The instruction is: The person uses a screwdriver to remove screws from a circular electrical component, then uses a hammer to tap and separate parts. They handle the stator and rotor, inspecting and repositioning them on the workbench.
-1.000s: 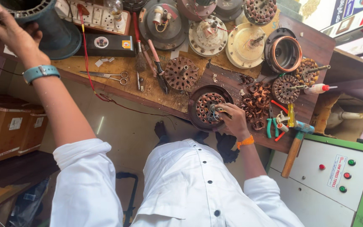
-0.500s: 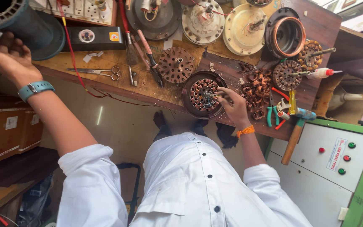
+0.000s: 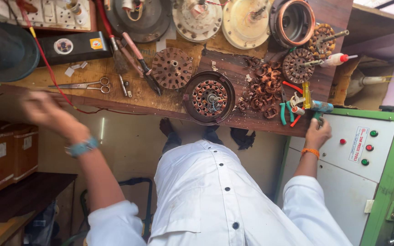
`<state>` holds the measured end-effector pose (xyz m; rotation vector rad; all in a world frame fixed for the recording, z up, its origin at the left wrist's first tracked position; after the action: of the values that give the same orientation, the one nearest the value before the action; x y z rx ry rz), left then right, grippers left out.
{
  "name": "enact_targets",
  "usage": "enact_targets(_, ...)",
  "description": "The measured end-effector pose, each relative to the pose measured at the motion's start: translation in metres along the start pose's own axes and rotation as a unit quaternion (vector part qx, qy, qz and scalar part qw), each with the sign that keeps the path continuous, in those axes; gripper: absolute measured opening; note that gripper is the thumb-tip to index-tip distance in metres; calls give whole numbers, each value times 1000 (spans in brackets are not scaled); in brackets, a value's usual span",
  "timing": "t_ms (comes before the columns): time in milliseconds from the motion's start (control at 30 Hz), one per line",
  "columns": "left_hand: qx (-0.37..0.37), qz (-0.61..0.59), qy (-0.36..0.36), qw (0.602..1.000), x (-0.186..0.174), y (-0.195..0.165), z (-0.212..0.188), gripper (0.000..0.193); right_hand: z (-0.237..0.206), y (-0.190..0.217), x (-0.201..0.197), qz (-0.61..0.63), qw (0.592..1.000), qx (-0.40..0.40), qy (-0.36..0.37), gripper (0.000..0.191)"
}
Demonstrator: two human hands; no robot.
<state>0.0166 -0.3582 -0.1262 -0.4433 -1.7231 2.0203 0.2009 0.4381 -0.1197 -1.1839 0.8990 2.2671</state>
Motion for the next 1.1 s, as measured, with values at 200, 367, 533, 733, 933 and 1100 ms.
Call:
enact_targets(200,-26,96,408,907,90,-28,-198,23,6,-4,14,-89,993,67,28,50)
enact_targets(367,173,230,457,841,118,-18,-258,46,13,-21,21,-23,990,132,48,74)
enact_targets(533,-20,206,398,894,111,31,-275,63,10,-51,31,1,967,239,88,109)
enact_targets(733,-84,227,367,898,83,41,-297,63,22,-81,53,182,894,303,277,117)
enact_targets(933,-142,166,362,906,68,44,-313,64,22,-71,69,360,765,280,455,87)
enact_targets(1100,-235,126,312,912,57,42,-331,55,15,-73,73,468,672,406,406,60)
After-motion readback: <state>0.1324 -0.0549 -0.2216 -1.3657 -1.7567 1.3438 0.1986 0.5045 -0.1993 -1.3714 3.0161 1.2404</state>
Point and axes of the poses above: each hand's wrist, its own z-axis towards the middle knuckle, its own x-axis out of the palm, y = z × x, the point moved 7 cm from there along z, towards the middle knuckle, and after that the axes turned 14 degrees about -y, right-handed, at the moved point
